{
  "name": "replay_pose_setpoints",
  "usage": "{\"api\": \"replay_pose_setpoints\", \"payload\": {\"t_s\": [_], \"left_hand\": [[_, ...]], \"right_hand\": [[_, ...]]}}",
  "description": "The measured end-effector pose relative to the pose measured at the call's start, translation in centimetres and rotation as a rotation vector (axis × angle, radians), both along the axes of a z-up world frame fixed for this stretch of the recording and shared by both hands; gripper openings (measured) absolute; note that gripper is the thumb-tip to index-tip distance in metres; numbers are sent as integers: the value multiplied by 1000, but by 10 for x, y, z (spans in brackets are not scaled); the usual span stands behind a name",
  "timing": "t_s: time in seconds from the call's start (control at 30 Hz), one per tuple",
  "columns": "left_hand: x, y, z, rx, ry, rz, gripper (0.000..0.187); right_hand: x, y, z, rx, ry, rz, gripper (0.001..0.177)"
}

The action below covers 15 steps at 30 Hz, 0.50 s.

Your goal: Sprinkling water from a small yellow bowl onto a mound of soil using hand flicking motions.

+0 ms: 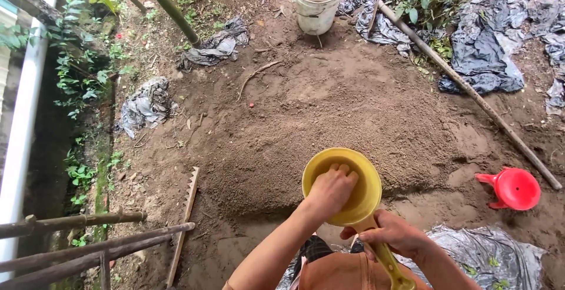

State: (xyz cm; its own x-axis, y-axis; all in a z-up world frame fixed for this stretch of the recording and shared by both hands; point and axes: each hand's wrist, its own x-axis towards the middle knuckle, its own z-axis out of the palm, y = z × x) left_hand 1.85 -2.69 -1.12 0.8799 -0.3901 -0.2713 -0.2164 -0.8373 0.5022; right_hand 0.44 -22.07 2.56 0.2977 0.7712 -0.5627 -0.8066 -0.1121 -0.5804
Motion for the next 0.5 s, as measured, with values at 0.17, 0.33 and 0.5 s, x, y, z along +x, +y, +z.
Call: {"api": "replay_pose_setpoints", "payload": {"t_s": [0.17, 0.33, 0.5], "left_hand": [[-10, 31, 82, -98, -72, -62, 46], [-41, 138, 99, -434, -565, 250, 52], [-55, 239, 36, 17, -319, 739, 39]], "right_hand": [[-3, -12, -10, -19, -26, 12, 65], [-5, -14, -4, -20, 8, -23, 63], [-9, -18, -7, -12, -3, -36, 64]]}}
